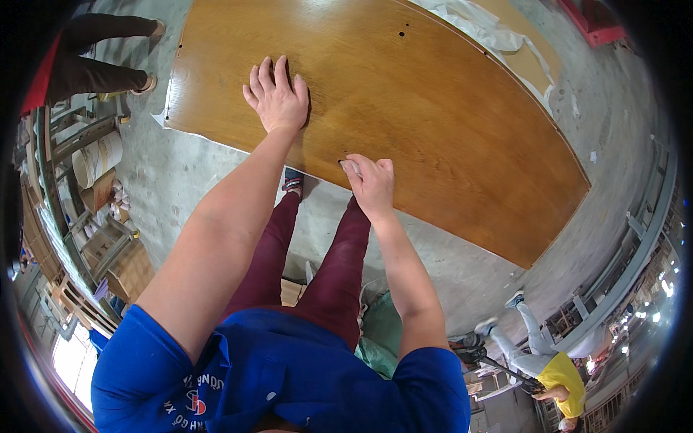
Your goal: The person removes protective plastic wrap from a wooden panel and wipes its surface with a cloth. They then place the panel on a conveyor and continue wiping it while other workers handle nearby panels.
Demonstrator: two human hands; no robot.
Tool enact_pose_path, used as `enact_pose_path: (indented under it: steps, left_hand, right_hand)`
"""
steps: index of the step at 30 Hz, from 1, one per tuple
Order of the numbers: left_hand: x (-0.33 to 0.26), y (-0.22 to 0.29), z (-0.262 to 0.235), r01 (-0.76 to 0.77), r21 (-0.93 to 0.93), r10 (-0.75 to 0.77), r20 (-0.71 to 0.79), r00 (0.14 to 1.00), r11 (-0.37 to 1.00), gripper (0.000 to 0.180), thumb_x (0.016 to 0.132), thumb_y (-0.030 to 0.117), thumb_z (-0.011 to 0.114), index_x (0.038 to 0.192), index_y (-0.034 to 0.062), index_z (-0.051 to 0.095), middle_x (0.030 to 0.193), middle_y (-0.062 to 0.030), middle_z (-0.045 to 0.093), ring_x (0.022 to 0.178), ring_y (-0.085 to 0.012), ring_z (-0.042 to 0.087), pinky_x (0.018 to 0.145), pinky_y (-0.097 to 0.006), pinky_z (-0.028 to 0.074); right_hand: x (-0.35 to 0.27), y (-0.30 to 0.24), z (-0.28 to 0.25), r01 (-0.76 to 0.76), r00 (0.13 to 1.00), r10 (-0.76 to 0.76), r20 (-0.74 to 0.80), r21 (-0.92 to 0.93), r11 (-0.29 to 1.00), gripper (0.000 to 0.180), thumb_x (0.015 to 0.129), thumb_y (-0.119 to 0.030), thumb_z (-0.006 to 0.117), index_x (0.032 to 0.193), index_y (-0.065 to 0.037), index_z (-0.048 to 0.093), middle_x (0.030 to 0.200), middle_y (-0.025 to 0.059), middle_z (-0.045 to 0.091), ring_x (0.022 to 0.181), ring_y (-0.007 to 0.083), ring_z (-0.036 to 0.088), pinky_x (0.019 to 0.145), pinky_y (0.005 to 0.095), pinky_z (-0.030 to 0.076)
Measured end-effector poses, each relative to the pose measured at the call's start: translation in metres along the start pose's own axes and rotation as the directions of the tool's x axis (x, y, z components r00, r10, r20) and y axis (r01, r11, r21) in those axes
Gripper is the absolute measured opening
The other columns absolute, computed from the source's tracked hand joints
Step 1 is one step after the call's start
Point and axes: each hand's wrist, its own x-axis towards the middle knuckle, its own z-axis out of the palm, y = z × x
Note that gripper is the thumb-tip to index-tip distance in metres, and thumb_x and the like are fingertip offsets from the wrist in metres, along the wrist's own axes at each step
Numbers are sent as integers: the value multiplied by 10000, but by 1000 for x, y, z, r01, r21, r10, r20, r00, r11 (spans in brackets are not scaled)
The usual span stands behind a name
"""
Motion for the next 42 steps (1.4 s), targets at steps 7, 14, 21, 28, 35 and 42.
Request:
enact_pose_path:
  steps: [7,14,21,28,35,42]
  left_hand:
    - [1,-1,2,-5,-15,4,-16,1000,1000,478,847,371,437,1290,194,414,1367,-72,317,1308,-273,198,1060,-521,88]
    - [1,-2,0,-1,-16,0,-14,1000,1000,473,845,371,440,1286,201,416,1368,-68,316,1310,-269,195,1061,-520,88]
    - [1,-3,-1,5,-24,-5,1,1000,1000,483,844,365,445,1295,198,405,1375,-71,310,1312,-270,192,1061,-519,83]
    - [2,-2,-2,9,-6,-9,25,1000,1000,489,839,355,456,1297,193,405,1378,-72,304,1313,-271,187,1062,-517,84]
    - [3,1,-2,21,13,-21,41,999,1000,488,832,348,464,1292,192,414,1375,-73,306,1307,-275,195,1063,-515,89]
    - [5,3,-4,21,32,-23,64,998,999,489,829,337,464,1290,181,415,1374,-81,311,1304,-283,201,1062,-515,93]
  right_hand:
    - [1,2,5,18,1000,-19,-7,-24,1000,129,847,-218,586,813,-96,612,652,5,625,548,146,531,651,296,313]
    - [0,3,5,41,999,-40,17,-63,997,146,856,-222,573,783,-100,606,628,18,609,523,171,513,639,308,314]
    - [0,2,7,27,999,-24,25,-84,996,162,862,-231,567,778,-99,608,639,6,614,523,166,501,634,301,313]
    - [13,3,4,2,1000,-2,5,-61,998,153,864,-229,565,801,-96,607,701,3,646,539,162,505,635,290,320]
    - [45,17,-3,-10,996,0,-85,-113,994,128,859,-208,573,834,-88,609,720,15,650,552,182,507,636,302,336]
    - [94,39,-11,-97,971,69,-228,-114,989,135,853,-222,577,864,-95,623,761,46,650,603,222,502,653,324,393]
